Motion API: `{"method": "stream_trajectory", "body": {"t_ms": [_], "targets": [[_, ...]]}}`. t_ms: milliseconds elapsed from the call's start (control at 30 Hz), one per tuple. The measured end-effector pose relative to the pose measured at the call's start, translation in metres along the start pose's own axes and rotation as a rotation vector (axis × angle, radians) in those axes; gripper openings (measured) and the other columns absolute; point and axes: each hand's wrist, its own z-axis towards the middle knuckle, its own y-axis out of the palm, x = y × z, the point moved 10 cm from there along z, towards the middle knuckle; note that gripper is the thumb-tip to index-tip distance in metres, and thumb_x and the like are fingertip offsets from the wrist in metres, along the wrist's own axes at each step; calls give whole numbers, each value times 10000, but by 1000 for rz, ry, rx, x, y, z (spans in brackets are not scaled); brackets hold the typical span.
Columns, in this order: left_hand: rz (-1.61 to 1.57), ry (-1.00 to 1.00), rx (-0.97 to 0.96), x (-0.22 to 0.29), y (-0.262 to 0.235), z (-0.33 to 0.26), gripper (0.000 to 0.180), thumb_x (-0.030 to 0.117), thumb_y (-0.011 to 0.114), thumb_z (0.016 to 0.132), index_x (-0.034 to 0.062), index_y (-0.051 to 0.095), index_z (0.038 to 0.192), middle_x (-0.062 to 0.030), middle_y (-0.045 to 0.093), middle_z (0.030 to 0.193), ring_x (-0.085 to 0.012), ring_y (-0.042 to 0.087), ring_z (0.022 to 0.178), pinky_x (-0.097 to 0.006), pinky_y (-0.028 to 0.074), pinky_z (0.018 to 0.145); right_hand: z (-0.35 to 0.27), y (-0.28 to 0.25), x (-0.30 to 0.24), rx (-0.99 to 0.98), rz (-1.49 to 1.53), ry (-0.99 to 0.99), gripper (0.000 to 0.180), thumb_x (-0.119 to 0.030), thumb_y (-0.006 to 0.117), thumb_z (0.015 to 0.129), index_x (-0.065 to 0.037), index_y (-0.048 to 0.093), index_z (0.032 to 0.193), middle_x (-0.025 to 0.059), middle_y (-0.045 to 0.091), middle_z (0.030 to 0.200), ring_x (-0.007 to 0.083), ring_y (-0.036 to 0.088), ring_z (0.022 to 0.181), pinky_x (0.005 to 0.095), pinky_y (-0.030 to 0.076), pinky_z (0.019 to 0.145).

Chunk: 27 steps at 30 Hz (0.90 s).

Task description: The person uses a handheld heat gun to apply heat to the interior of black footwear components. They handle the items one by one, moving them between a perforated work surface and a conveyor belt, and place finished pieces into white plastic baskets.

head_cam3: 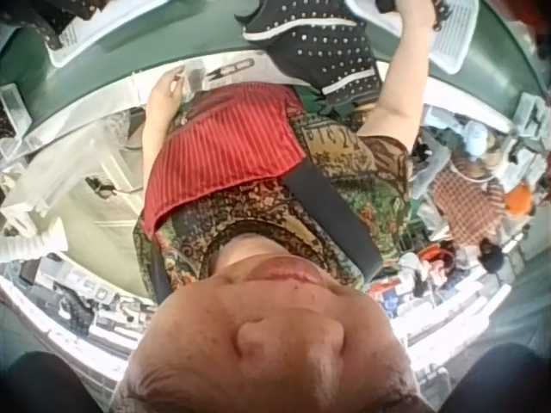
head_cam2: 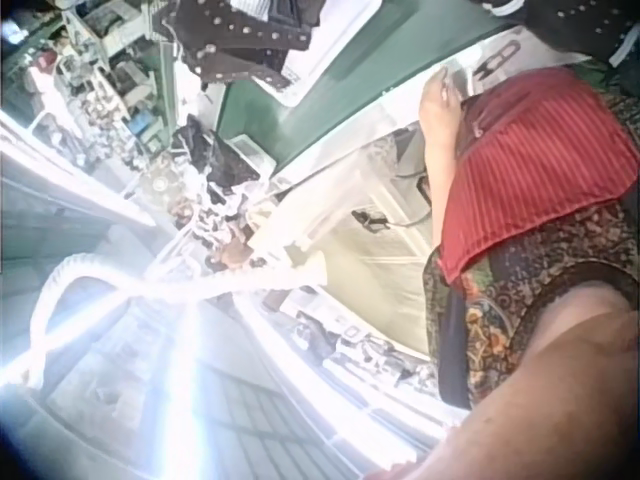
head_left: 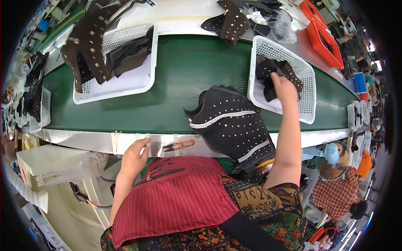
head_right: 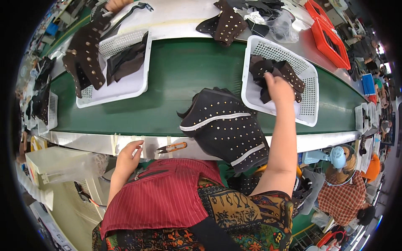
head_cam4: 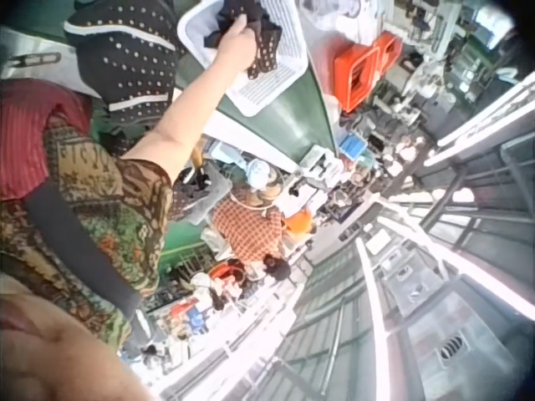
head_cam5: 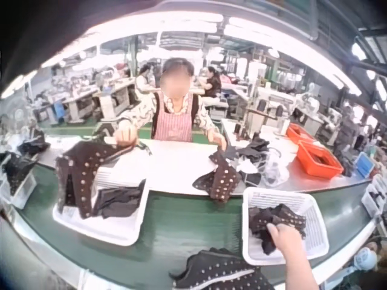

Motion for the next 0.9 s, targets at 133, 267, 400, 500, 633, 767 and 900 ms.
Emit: {"method": "stream_trajectory", "body": {"t_ms": [133,267,400,500,633,767,900], "targets": [[-46,-112,17,-19,-3,-14,238,66,589,820,42,617,1054,-144,631,1050,-319,607,963,-365,487,821,-15,-99,21,337,44,2,436,-434,566,842,-12,571,733,163,603,715,342,561,681,415,450,658],[-64,-76,77,-17,-16,-14,241,52,583,825,36,614,1063,-148,632,1043,-300,619,938,-349,484,815,-26,-188,54,628,442,-170,340,-175,673,799,-42,421,613,-6,402,574,109,349,558,276,343,527],[-143,-15,112,-7,-23,-8,267,24,571,825,36,604,1090,-140,635,1028,-262,624,891,-333,480,799,-25,-218,40,529,777,-161,284,-133,668,817,-99,455,634,-62,419,629,37,365,594,203,319,548],[-187,37,96,7,-31,-6,301,30,582,820,35,586,1120,-137,626,1048,-258,617,914,-334,475,808,-53,-244,-6,422,1118,-390,281,-27,630,836,-122,435,657,-60,456,688,30,399,628,180,322,586],[-304,121,115,50,-63,-7,449,2,606,800,43,508,1236,-111,552,1203,-231,566,1043,-339,436,897,-136,-272,-119,442,1062,-625,329,17,619,817,-112,371,644,-60,355,662,24,326,610,178,281,571],[-252,382,271,100,-119,-20,700,174,706,738,58,382,1348,-195,404,1362,-353,399,1254,-400,321,1042,-229,-258,-231,371,1150,-855,292,-39,622,732,-90,352,633,14,444,689,97,404,610,223,370,604],[-352,572,437,105,-168,-68,842,260,757,714,3,315,1383,-193,340,1418,-325,338,1314,-402,274,1068,-329,-226,-321,133,1108,-1293,268,-108,685,643,-81,419,639,117,557,692,203,484,550,339,442,558]]}}
